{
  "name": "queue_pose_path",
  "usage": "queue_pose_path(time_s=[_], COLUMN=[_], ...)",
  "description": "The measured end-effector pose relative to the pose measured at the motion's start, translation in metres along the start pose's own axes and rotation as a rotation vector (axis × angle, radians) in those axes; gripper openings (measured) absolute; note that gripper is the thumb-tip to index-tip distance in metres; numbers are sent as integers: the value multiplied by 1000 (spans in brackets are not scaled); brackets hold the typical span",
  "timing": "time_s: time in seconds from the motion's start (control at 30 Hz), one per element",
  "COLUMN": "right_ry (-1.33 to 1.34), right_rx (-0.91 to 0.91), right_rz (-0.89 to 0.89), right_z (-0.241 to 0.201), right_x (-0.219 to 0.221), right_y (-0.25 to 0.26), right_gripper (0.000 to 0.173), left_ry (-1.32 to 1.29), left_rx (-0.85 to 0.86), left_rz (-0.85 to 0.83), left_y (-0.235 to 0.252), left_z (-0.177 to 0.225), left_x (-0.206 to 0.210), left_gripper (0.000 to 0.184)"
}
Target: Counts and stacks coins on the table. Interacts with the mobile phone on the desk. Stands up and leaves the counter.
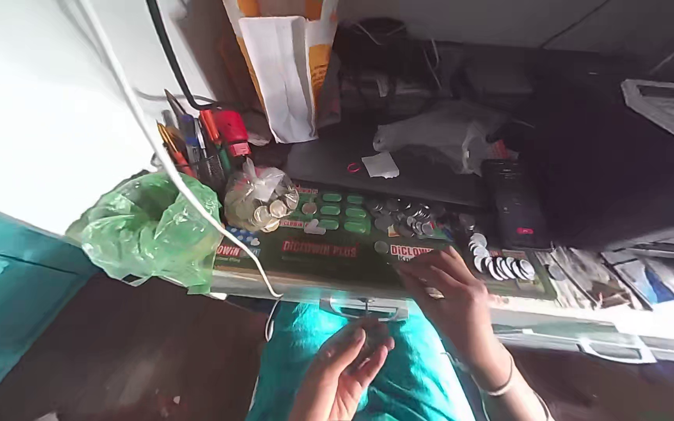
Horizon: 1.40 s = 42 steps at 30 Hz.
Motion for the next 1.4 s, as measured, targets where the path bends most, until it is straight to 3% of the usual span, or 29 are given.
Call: queue_pose_path(time_s=[0.2,0.5,0.67,0.9,1.0,1.07,1.27,1.4], right_ry=[-221,-203,-178,-109,7,61,-175,-255], right_rx=[-205,30,29,102,108,204,585,702], right_rz=[-45,-154,-337,-405,-357,-279,34,-26], right_z=[-12,8,3,4,2,17,122,157], right_x=[22,15,40,37,22,2,-101,-124], right_y=[1,9,21,18,10,2,-32,-46], right_gripper=[17,21,26,19,12,14,20,23], left_ry=[-36,-100,-120,-77,-80,-82,-20,-32], left_rx=[7,3,-2,29,31,39,102,107], left_rz=[-22,7,11,57,60,63,115,129], left_y=[1,10,16,21,22,22,16,18], left_z=[7,14,14,20,20,20,23,21], left_x=[-3,-12,-17,-19,-20,-20,-22,-21], left_gripper=[27,27,28,31,28,28,29,29])
Point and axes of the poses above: each hand's wrist, its own y-axis towards the middle knuckle, its own x-axis out of the palm, z = x × y, the point moved 9 cm from there along y, towards the middle knuckle, and after that the axes turned 15 degrees about -y, right-handed, at the moved point
